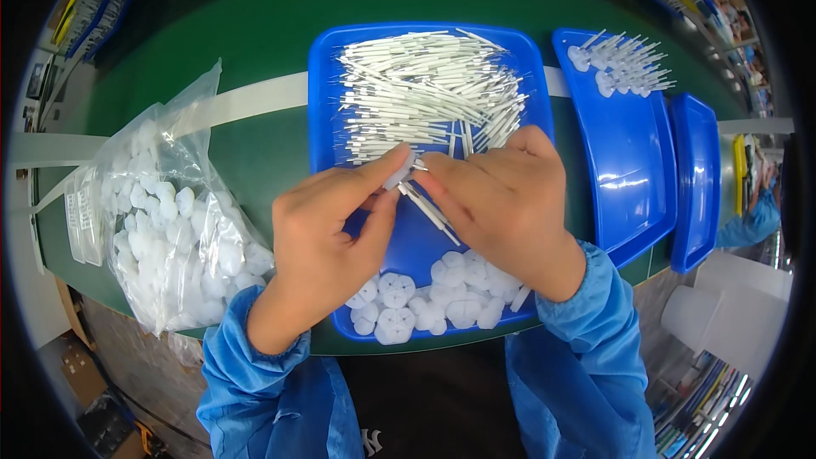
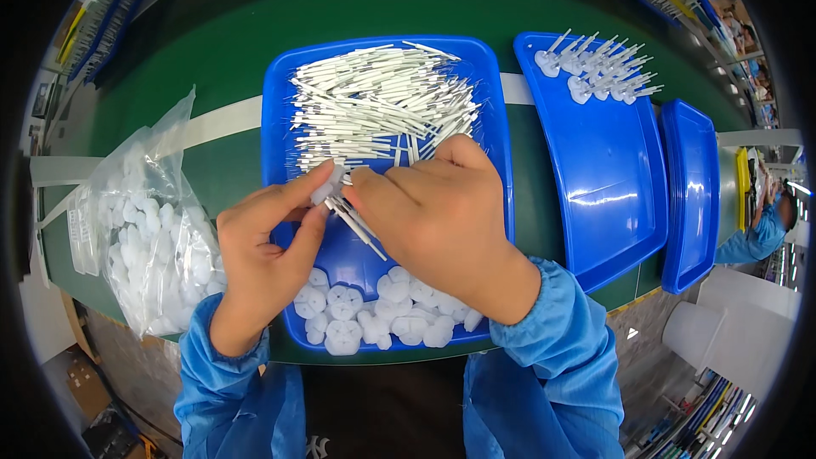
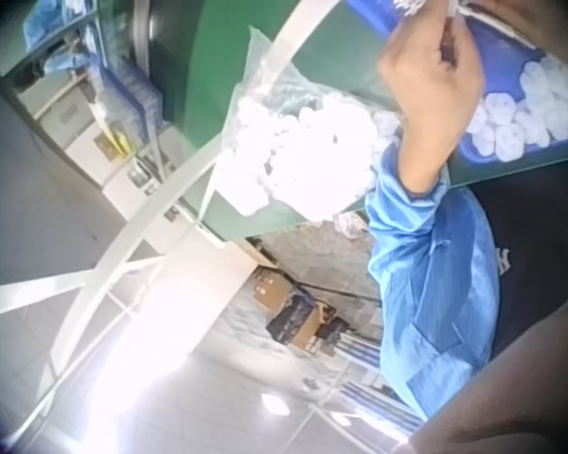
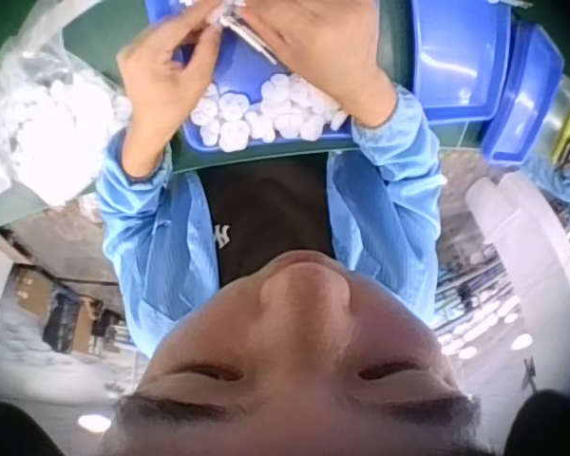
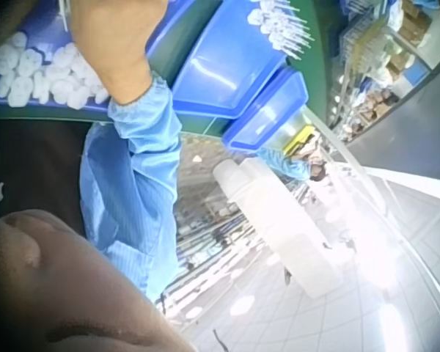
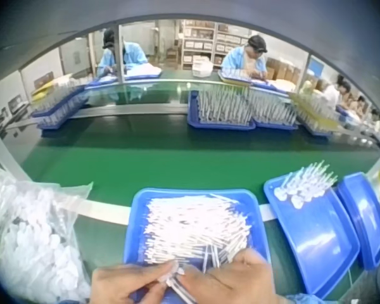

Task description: The person inserts white plastic sticks into the holes of white plastic bases by hand. They pick up a base and a stick, insert the stick into the base, and place the assembled unit into a blue tray. The process is repeated continuously throughout the video.

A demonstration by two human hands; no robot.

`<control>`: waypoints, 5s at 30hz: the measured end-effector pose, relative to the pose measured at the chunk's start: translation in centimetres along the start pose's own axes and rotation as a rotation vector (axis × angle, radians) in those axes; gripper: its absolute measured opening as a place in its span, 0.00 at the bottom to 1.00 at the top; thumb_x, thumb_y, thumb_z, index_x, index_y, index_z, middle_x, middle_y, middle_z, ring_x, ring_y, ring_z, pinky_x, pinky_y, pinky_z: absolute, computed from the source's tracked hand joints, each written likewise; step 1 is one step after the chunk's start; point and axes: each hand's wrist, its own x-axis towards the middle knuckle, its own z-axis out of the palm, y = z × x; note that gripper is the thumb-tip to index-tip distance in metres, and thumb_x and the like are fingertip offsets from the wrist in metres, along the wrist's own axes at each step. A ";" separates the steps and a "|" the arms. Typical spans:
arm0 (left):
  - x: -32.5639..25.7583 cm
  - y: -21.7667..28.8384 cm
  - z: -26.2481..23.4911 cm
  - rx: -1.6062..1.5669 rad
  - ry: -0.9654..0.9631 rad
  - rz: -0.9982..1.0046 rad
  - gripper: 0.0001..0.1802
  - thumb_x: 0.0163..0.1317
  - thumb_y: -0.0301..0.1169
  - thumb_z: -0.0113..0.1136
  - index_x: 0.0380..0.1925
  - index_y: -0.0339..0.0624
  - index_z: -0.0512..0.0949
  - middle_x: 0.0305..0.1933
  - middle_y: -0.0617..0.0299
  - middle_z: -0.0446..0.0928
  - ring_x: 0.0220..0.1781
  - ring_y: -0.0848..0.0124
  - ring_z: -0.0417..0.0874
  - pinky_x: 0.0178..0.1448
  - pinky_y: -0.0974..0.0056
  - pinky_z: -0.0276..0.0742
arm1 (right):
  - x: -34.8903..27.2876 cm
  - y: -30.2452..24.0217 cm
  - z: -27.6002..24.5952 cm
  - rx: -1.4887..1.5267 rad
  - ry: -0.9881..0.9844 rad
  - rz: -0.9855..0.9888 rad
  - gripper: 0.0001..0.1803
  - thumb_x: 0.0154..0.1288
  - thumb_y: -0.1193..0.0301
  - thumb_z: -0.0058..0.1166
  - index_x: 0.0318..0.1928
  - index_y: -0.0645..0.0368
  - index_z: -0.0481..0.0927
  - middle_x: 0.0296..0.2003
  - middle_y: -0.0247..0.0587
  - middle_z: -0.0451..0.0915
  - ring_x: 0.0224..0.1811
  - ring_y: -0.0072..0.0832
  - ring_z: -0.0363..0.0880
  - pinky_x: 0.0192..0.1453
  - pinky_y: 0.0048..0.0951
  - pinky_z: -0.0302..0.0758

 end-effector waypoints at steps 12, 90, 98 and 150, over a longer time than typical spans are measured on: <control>0.6 -0.2 0.0 -0.449 -0.100 -0.208 0.25 0.68 0.22 0.74 0.66 0.34 0.83 0.58 0.53 0.90 0.57 0.68 0.91 0.50 0.66 0.90 | 0.4 -0.1 -1.0 0.117 -0.017 0.106 0.09 0.62 0.68 0.79 0.42 0.52 0.94 0.28 0.32 0.89 0.26 0.27 0.84 0.40 0.32 0.70; -3.3 -0.5 -0.4 0.360 -0.207 0.266 0.21 0.59 0.24 0.73 0.54 0.43 0.89 0.58 0.59 0.84 0.57 0.54 0.83 0.64 0.51 0.73 | -4.6 10.2 -8.4 -0.198 -0.100 0.378 0.06 0.69 0.73 0.66 0.45 0.58 0.91 0.44 0.40 0.92 0.41 0.41 0.91 0.47 0.42 0.84; -0.8 0.3 0.4 0.502 -0.215 0.329 0.26 0.58 0.29 0.76 0.60 0.43 0.87 0.65 0.56 0.81 0.60 0.53 0.83 0.64 0.48 0.75 | -3.0 4.6 -6.3 -0.442 -0.419 -0.333 0.04 0.61 0.70 0.63 0.37 0.50 0.85 0.41 0.31 0.85 0.49 0.28 0.85 0.53 0.35 0.78; 1.7 -1.6 0.7 -0.311 0.149 -0.009 0.20 0.69 0.15 0.69 0.59 0.42 0.91 0.57 0.55 0.86 0.52 0.70 0.89 0.48 0.69 0.89 | 0.4 -0.5 -1.7 0.664 -0.178 0.596 0.08 0.71 0.74 0.72 0.48 0.62 0.94 0.25 0.40 0.88 0.21 0.21 0.84 0.27 0.26 0.79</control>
